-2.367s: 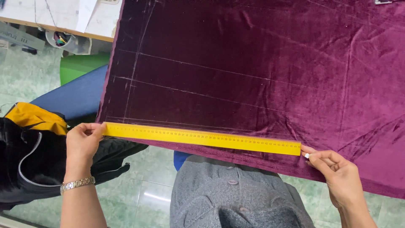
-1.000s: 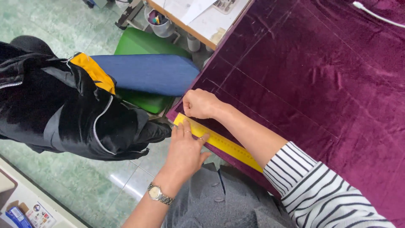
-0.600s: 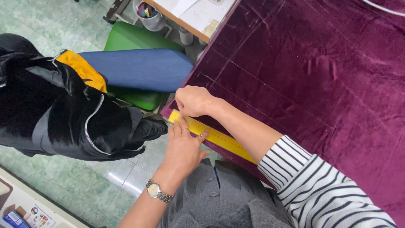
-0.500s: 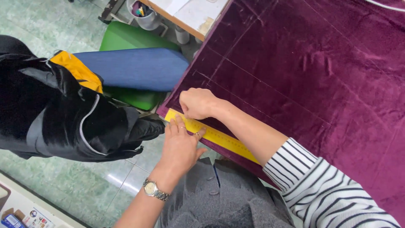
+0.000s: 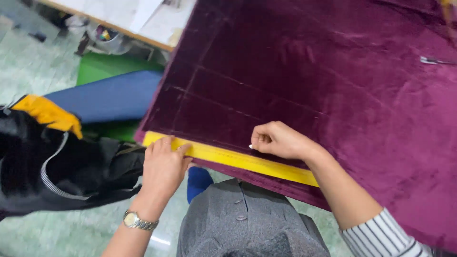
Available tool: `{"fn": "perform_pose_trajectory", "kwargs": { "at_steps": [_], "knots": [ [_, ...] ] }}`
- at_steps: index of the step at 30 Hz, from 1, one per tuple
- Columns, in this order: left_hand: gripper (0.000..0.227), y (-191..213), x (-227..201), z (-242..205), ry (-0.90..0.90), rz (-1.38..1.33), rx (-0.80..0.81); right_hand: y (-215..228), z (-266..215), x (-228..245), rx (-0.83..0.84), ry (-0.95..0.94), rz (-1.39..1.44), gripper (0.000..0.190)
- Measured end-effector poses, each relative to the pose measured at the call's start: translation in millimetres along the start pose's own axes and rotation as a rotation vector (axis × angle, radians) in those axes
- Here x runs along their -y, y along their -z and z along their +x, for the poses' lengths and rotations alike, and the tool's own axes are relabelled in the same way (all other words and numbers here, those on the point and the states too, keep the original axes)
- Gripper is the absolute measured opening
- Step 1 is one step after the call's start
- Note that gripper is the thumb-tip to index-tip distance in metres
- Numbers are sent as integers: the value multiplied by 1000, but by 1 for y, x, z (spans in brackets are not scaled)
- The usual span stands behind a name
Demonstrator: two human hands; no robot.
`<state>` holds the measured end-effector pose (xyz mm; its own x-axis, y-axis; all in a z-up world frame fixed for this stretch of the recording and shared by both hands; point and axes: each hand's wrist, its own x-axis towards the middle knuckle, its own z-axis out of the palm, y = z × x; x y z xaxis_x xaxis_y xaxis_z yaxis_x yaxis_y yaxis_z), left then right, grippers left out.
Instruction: The person measures a large piece of purple velvet fabric using a yellow ruler and chalk, marking lines for cutting. They then use large shears to cut the fabric along the marked lines, separating a strip from the main piece.
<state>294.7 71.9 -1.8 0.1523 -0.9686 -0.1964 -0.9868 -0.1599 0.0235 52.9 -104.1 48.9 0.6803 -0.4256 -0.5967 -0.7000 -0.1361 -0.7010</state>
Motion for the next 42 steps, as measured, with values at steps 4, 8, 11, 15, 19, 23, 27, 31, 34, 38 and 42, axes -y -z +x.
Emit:
{"fn": "perform_pose_trajectory", "kwargs": {
  "at_steps": [4,8,11,15,19,23,27,31,34,38,42],
  "knots": [
    [29,24,-38,22,-177,-188,134,-10,-48,-59,-183,-29,273,7],
    [35,23,-61,39,-330,-159,231,-9,-92,-104,-352,-74,539,8],
    [29,13,-67,48,-395,-162,297,-8,-122,-135,-552,-116,709,12],
    [37,-8,-62,60,-429,-186,285,-10,-152,-158,-731,-34,846,9],
    [44,-13,-58,70,-385,-219,381,-14,-168,-155,-802,-59,850,4],
    [41,-45,-45,82,-512,-285,286,-21,-170,-154,-843,-142,869,12],
    [17,-17,-50,81,-520,-493,424,-29,-159,-160,-902,-100,908,15],
    [22,57,-81,82,-377,-376,591,-27,-148,-145,-941,-85,829,17],
    [35,60,-91,86,-416,-390,461,-18,-146,-113,-907,-182,754,22],
    [47,57,-104,92,-493,-388,325,-22,-138,-114,-903,-185,537,20],
    [51,68,-122,96,-441,-399,421,-20,-142,-110,-879,-276,489,19]
  ]
}}
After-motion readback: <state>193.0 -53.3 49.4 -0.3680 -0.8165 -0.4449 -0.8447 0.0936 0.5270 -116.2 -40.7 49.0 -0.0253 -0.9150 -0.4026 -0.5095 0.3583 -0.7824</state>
